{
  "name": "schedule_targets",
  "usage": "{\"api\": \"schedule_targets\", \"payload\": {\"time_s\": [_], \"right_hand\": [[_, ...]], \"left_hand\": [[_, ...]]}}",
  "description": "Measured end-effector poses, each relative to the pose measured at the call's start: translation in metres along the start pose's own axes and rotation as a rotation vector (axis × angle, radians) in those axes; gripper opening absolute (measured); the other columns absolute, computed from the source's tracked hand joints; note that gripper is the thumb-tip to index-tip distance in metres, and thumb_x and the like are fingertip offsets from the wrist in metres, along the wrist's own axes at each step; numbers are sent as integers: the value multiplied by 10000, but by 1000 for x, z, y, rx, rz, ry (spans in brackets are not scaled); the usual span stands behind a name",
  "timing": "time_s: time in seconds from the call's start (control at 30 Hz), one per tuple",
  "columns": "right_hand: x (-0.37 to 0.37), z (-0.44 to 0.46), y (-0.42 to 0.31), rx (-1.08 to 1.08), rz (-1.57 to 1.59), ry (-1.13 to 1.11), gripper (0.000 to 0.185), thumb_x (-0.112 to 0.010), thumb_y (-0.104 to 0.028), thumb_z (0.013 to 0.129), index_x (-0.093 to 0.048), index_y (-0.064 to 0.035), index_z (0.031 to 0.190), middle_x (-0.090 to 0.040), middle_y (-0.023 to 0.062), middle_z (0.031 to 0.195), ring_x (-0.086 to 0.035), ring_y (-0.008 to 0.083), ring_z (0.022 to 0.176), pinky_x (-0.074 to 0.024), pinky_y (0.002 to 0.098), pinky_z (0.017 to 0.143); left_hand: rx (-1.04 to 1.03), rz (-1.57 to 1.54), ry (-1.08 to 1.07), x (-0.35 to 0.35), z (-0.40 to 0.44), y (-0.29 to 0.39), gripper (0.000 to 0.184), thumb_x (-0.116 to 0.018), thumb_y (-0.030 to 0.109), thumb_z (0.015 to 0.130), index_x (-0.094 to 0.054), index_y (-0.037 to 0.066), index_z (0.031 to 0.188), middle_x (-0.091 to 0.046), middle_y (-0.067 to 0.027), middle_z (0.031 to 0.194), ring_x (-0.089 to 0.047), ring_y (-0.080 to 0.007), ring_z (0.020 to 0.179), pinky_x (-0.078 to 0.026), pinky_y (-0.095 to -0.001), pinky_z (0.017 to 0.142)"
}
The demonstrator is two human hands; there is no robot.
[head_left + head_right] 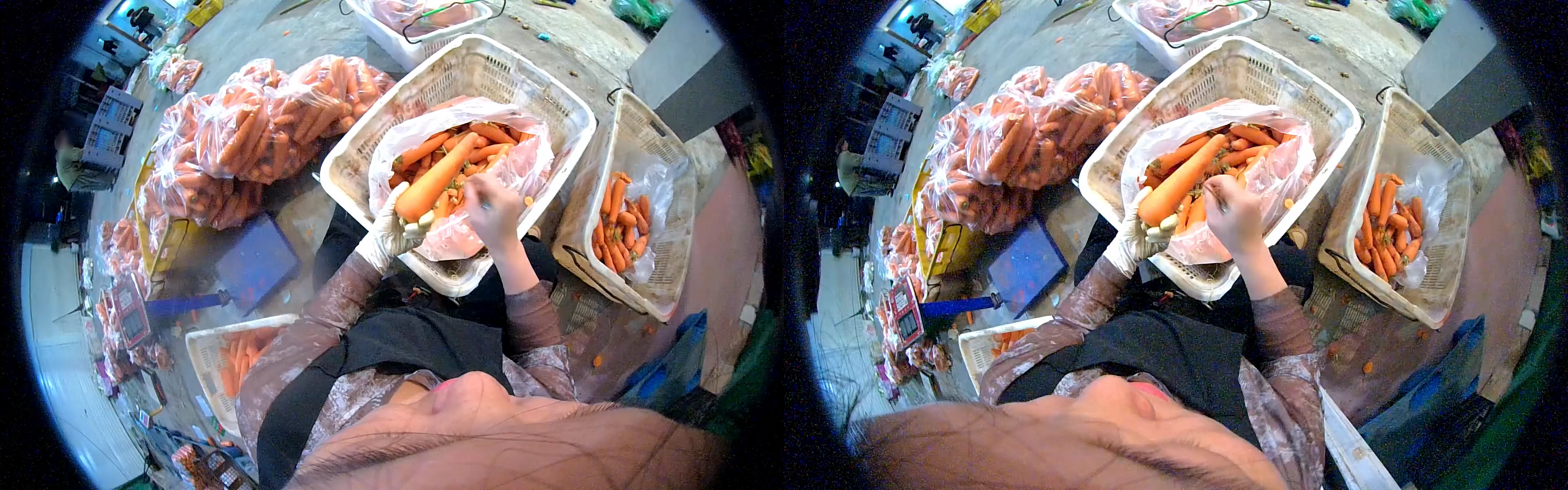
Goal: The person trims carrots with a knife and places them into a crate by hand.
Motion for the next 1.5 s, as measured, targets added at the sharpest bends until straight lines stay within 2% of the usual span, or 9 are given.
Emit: {"api": "schedule_targets", "payload": {"time_s": [0.03, 0.13, 0.4, 0.6, 0.9, 0.97, 1.0, 1.13, 1.5], "right_hand": [[-22, 3, 35, -193, -635, -448, 200, -668, -152, 757, -664, 21, 858, -655, 218, 811, -649, 377, 755, -516, 427, 681], [-5, -2, 62, -423, -770, -735, 157, -608, -88, 721, -683, 5, 823, -649, 232, 880, -644, 358, 854, -515, 433, 745], [-19, -1, 48, -293, -592, -497, 232, -674, -238, 763, -682, -12, 814, -639, 213, 732, -643, 350, 734, -506, 416, 703], [-25, -2, 39, -65, -516, -339, 160, -658, -205, 781, -650, -47, 802, -638, 178, 713, -635, 341, 691, -501, 421, 648], [-29, -6, 35, 219, -582, -240, 71, -641, -141, 756, -599, -91, 784, -608, 116, 619, -619, 293, 563, -477, 390, 510], [-27, -6, 34, 189, -583, -232, 63, -639, -136, 758, -598, -92, 778, -606, 116, 611, -617, 288, 554, -477, 385, 503], [-25, -4, 28, 191, -562, -213, 82, -625, -156, 771, -579, -92, 747, -604, 112, 611, -620, 289, 557, -479, 393, 502], [-29, -8, 28, 194, -536, -186, 101, -608, -163, 788, -570, -89, 732, -600, 117, 602, -623, 298, 562, -488, 407, 509], [-53, -16, 43, -88, -475, -224, 129, -603, -158, 803, -592, -32, 775, -610, 201, 688, -615, 387, 683, -484, 469, 617]], "left_hand": [[-4, -3, 9, -13, -4, -7, 634, -482, 572, 876, -512, -11, 1122, -555, -147, 747, -475, -135, 456, -402, -222, 390], [-97, 30, 177, -22, -17, -11, 683, -478, 629, 823, -527, -5, 1073, -534, -85, 562, -413, -125, 313, -361, -232, 275], [-145, -107, -301, -42, -19, -3, 565, -410, 568, 900, -519, 24, 1007, -477, -49, 725, -414, -88, 434, -355, -212, 372], [-325, -115, 213, -43, -21, -8, 551, -486, 527, 858, -539, 12, 1046, -547, -90, 803, -485, -153, 508, -394, -223, 410], [-173, -23, -14, -12, -1, -13, 619, -470, 609, 841, -553, 21, 1017, -582, -96, 730, -495, -187, 518, -396, -272, 442], [-300, -77, 249, 5, 2, -10, 641, -548, 631, 801, -553, 31, 1026, -582, -95, 788, -498, -187, 580, -410, -264, 508], [-316, -172, 163, -3, -2, -10, 543, -696, 466, 772, -538, 67, 1104, -617, -98, 944, -605, -243, 777, -540, -350, 687], [-585, -175, 303, -2, -1, -3, 564, -730, 190, 784, -457, 50, 1258, -513, -139, 1270, -484, -298, 1202, -432, -391, 1019], [-692, 101, 216, -1, 3, -14, 610, -726, 46, 759, -416, 12, 1283, -519, -127, 1255, -511, -256, 1171, -406, -349, 1055]]}}
Point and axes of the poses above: each hand's wrist, its own z-axis towards the middle knuckle, its own x-axis out of the back of the hand, y = z × x, the point moved 3 cm from there along z, towards the middle knuckle
